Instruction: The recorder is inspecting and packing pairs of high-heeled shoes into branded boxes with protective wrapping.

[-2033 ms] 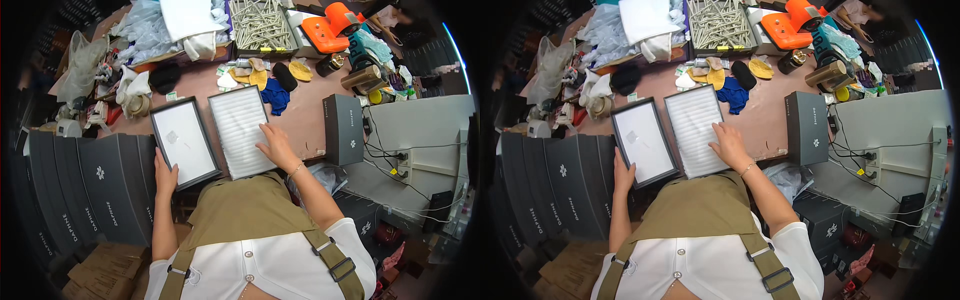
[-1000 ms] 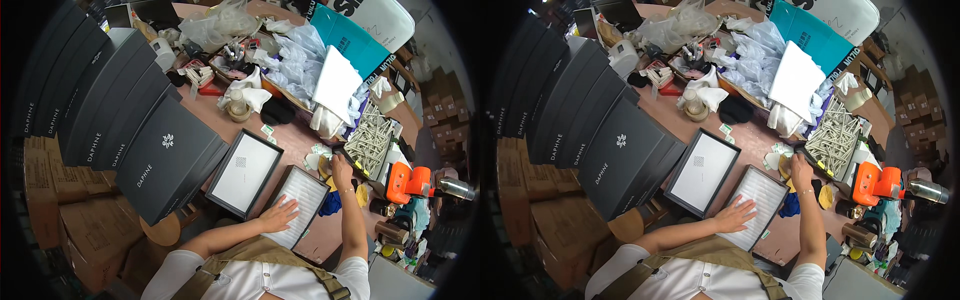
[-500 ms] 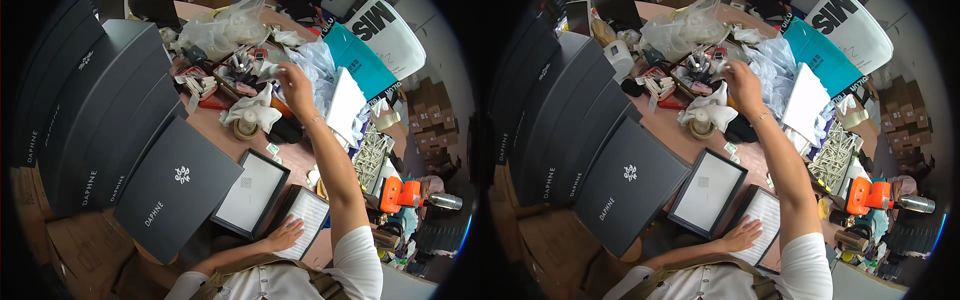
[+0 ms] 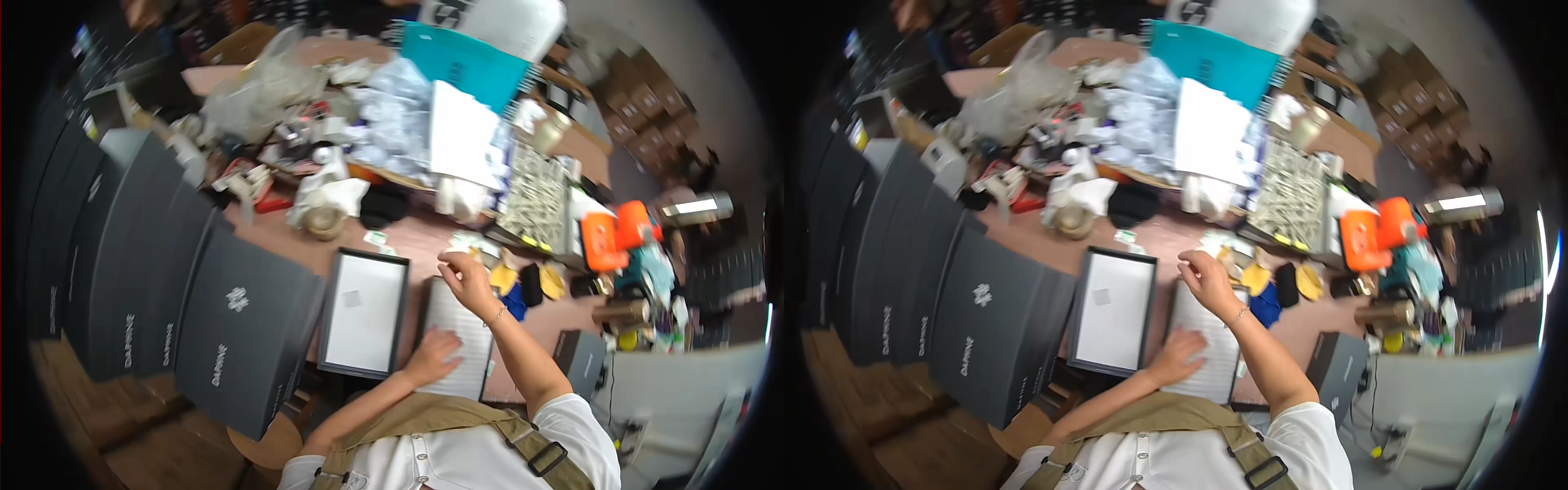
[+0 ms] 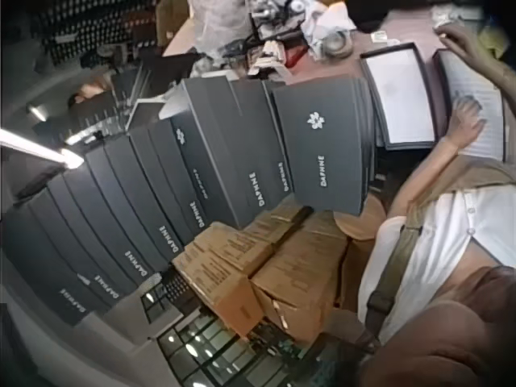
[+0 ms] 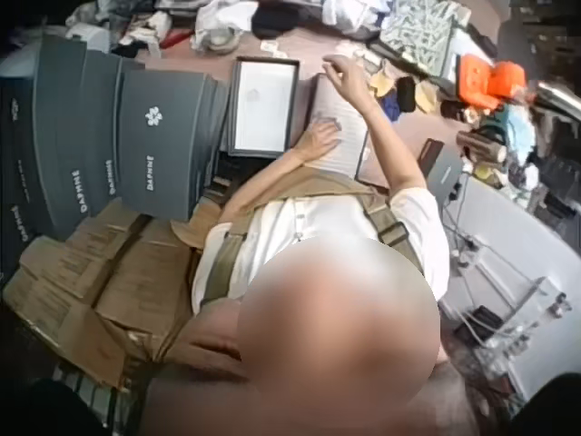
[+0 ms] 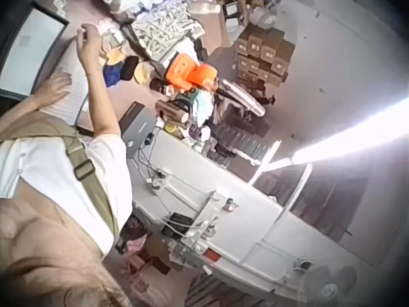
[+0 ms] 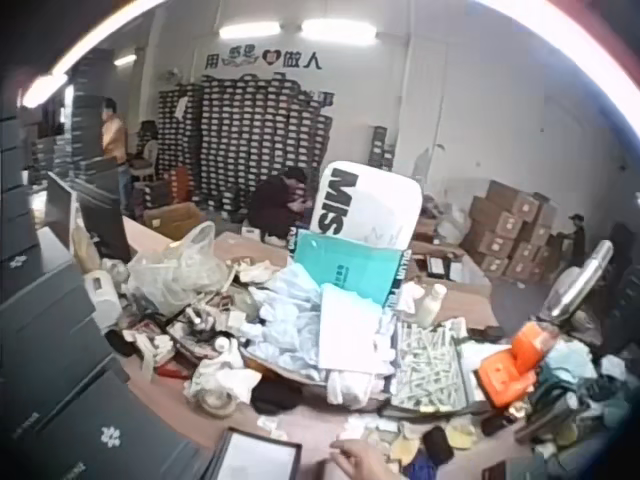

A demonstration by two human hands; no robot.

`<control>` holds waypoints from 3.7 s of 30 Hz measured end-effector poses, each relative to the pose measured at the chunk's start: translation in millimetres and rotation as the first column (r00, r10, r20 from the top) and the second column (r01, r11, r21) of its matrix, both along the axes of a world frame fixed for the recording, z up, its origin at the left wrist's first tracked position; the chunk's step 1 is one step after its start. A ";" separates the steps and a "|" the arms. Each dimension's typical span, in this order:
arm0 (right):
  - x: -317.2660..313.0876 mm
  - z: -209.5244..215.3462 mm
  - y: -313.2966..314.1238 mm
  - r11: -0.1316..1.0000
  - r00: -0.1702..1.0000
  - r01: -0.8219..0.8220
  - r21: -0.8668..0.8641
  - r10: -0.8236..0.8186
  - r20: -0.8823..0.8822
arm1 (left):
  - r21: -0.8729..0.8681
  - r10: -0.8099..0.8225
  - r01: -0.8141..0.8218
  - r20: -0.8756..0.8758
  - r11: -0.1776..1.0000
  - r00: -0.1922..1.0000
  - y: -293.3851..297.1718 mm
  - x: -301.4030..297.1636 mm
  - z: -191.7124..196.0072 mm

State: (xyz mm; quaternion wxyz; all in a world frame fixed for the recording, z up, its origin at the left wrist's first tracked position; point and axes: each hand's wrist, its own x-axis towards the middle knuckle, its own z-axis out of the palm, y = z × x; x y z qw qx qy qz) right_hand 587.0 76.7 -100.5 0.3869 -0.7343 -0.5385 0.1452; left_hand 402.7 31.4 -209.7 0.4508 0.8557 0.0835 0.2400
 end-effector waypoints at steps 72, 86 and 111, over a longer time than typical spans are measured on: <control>-10.6 -39.3 -161.1 0.927 0.966 0.258 -0.272 -0.241 0.095 | 0.435 -0.161 0.387 -0.470 0.813 0.868 -34.5 -20.3 28.9; 25.5 -9.8 -296.4 0.808 0.780 0.574 -0.136 -0.489 0.390 | -0.715 0.547 -0.520 -0.228 0.467 0.806 -40.2 -107.8 62.0; -129.7 -78.3 -178.8 0.864 0.888 0.456 -0.214 -0.456 0.049 | -0.560 0.410 -0.520 -0.320 0.645 0.854 129.8 -103.5 47.0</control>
